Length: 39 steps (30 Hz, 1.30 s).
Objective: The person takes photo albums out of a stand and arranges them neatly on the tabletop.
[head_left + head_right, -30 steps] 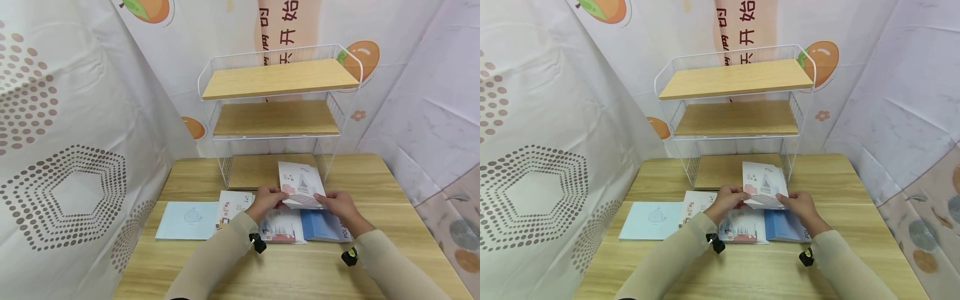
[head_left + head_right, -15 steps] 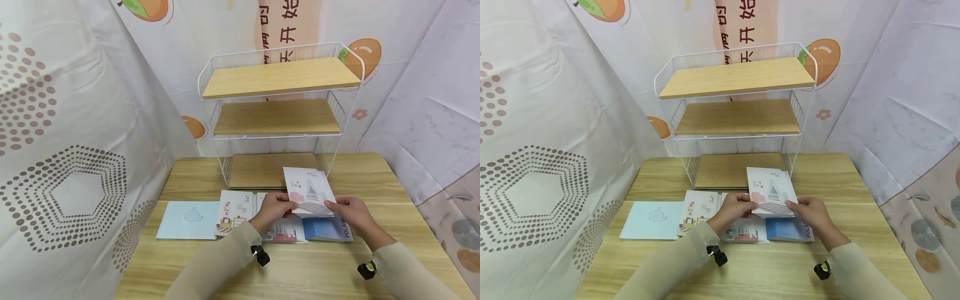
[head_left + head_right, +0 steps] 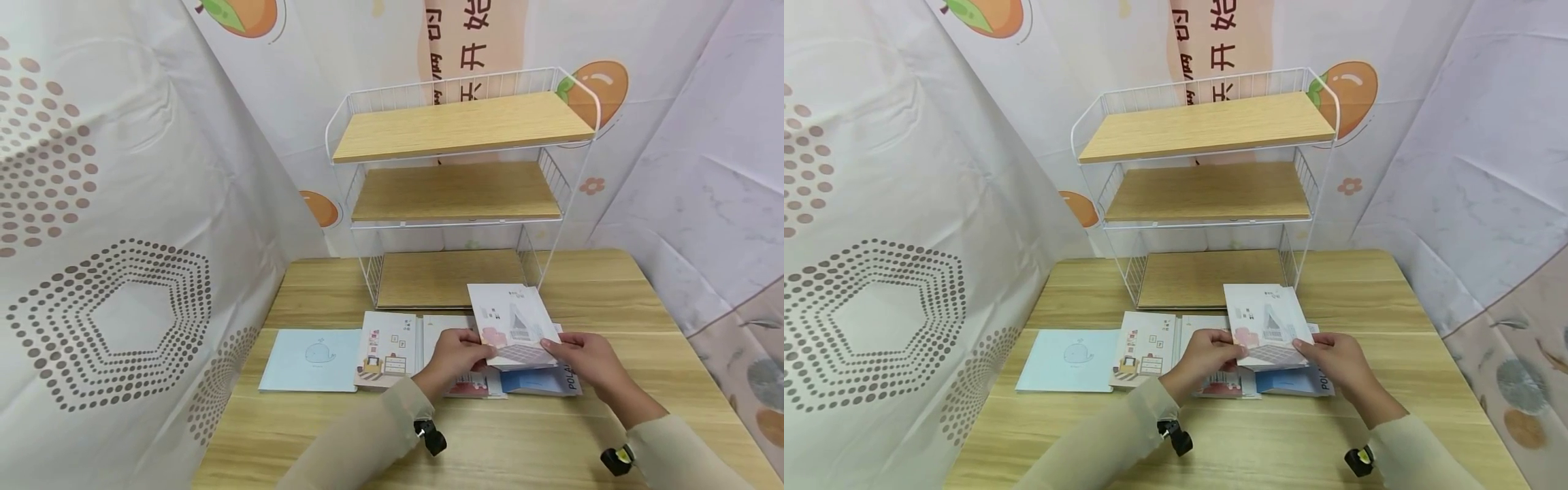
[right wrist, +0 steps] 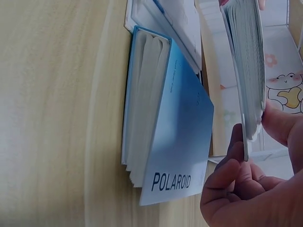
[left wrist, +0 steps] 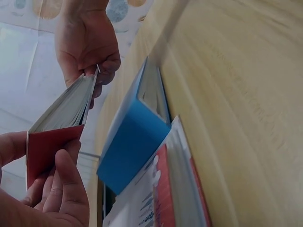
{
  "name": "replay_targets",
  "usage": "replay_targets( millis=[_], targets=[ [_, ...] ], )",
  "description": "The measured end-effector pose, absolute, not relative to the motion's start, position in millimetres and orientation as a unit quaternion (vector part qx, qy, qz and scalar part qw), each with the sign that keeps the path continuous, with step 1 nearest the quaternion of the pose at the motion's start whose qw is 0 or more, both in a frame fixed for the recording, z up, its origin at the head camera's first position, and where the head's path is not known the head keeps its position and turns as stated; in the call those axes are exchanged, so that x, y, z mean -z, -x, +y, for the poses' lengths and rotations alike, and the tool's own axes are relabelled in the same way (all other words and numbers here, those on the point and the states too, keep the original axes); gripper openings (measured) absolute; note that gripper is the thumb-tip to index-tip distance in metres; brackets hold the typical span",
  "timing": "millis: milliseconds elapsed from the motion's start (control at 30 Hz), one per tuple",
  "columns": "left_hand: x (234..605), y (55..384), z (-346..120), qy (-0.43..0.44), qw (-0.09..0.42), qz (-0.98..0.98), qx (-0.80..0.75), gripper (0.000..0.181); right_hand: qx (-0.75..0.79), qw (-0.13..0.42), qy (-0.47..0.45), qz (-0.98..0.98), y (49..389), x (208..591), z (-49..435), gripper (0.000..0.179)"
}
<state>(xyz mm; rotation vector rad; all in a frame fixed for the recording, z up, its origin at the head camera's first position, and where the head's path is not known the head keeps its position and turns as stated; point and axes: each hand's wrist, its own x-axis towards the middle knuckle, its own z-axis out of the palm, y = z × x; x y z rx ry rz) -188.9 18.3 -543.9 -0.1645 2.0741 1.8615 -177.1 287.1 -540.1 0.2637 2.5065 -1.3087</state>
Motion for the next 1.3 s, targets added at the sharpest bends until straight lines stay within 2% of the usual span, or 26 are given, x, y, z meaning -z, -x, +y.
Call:
replay_targets(
  millis=[267, 533, 867, 1300],
  targets=[
    [547, 178, 22, 0.079, 0.199, 0.717, -0.663, 0.016, 0.460, 0.139, -0.091, 0.872, 170, 544, 292, 0.091],
    [552, 171, 30, 0.050, 0.191, 0.728, -0.656, 0.015, 0.449, 0.122, -0.103, 0.879, 158, 549, 300, 0.083],
    [557, 168, 60, 0.019, 0.180, 0.718, -0.672, 0.013, 0.442, 0.135, -0.118, 0.879, 146, 553, 330, 0.088],
    [561, 166, 104, 0.054, 0.194, 0.656, -0.727, 0.016, 0.441, 0.135, -0.133, 0.877, 140, 560, 369, 0.089]
  ],
)
